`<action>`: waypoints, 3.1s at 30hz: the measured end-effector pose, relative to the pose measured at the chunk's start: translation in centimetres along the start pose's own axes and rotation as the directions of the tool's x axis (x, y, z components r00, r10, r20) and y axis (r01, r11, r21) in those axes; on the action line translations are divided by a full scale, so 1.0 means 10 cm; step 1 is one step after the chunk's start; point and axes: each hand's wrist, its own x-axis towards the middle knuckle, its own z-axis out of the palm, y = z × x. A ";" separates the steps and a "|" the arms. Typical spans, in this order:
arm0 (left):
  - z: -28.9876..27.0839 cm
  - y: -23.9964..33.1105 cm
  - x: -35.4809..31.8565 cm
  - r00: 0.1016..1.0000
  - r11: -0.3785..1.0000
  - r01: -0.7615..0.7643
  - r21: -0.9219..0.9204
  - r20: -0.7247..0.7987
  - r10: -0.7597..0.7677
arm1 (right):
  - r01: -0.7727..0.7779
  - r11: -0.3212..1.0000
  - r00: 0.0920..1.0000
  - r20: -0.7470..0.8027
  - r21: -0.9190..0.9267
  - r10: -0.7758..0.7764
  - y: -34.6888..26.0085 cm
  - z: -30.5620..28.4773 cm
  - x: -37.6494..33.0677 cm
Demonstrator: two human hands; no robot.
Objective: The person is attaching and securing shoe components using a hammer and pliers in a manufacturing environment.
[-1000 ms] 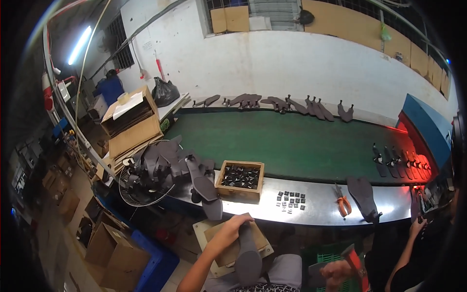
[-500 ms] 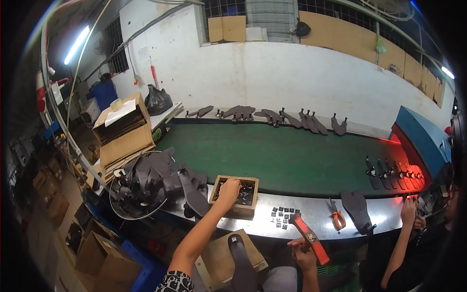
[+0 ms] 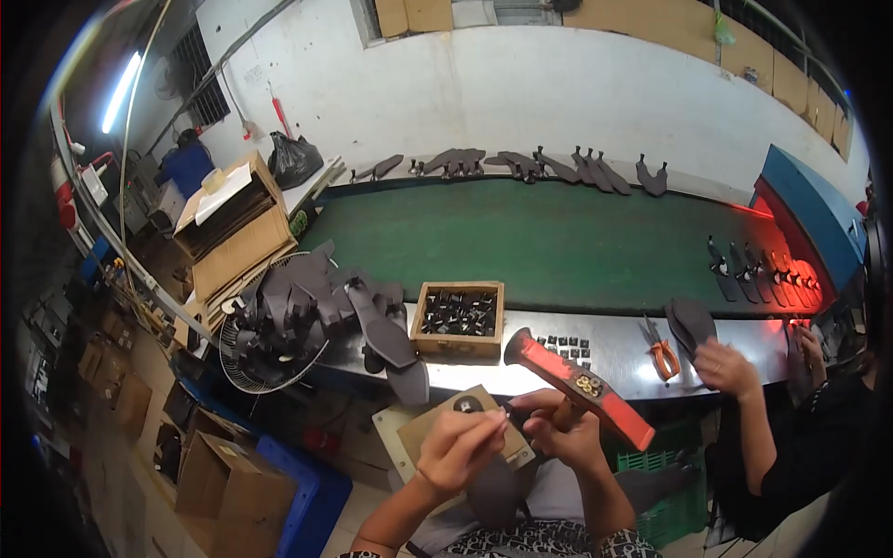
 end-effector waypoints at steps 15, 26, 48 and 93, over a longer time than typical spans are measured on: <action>-0.43 0.00 -0.36 0.794 0.790 -0.607 0.088 0.105 0.599 | -0.210 0.959 0.978 0.033 0.189 0.207 -0.23 0.35 -0.45; -0.29 -0.09 -0.78 0.963 0.956 -0.181 -0.229 0.157 0.220 | -0.230 0.957 0.970 0.123 0.175 0.211 0.22 0.22 -0.35; 0.37 -1.06 -1.26 0.723 0.727 0.683 -0.069 0.203 -0.661 | -0.077 0.892 0.962 0.202 -0.446 0.184 1.20 -0.03 0.44; 0.18 -0.84 -1.21 0.658 0.761 0.615 0.208 0.396 -0.641 | 0.182 0.670 0.981 0.090 -0.719 -0.170 -0.31 0.20 -0.47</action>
